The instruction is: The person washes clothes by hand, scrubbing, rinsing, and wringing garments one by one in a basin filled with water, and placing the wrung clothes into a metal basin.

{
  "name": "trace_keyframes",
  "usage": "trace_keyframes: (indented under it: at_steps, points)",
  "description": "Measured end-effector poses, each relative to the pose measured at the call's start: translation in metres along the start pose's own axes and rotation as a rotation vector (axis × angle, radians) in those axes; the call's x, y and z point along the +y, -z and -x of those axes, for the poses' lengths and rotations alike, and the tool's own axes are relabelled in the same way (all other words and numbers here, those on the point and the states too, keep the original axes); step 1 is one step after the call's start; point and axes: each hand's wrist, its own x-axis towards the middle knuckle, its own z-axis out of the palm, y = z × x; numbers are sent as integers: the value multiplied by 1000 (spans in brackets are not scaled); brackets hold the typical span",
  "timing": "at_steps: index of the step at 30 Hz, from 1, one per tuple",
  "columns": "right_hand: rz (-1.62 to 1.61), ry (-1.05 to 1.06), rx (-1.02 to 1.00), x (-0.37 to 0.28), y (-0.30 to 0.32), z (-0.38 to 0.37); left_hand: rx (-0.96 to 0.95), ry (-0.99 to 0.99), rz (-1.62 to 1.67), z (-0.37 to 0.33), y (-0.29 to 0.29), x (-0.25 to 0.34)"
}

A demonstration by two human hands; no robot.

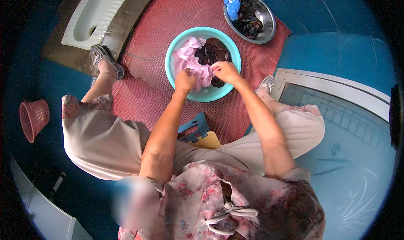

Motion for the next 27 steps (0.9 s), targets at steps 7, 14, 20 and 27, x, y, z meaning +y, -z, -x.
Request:
trace_keyframes:
  at_steps: [7, 14, 20, 27]
  points:
    - [-81, 22, 275, -15, -69, 8, -231, 101, 641, 6, 43, 61]
    - [-28, -81, 397, 23, -68, 5, -243, -268, 1021, 17, 101, 127]
    - [-1106, -195, 239, -25, -22, 30, -83, -287, 1091, 11, 144, 120]
    - [-1362, 157, 304, -102, 49, 57, 38, -119, 254, -13, 102, 57]
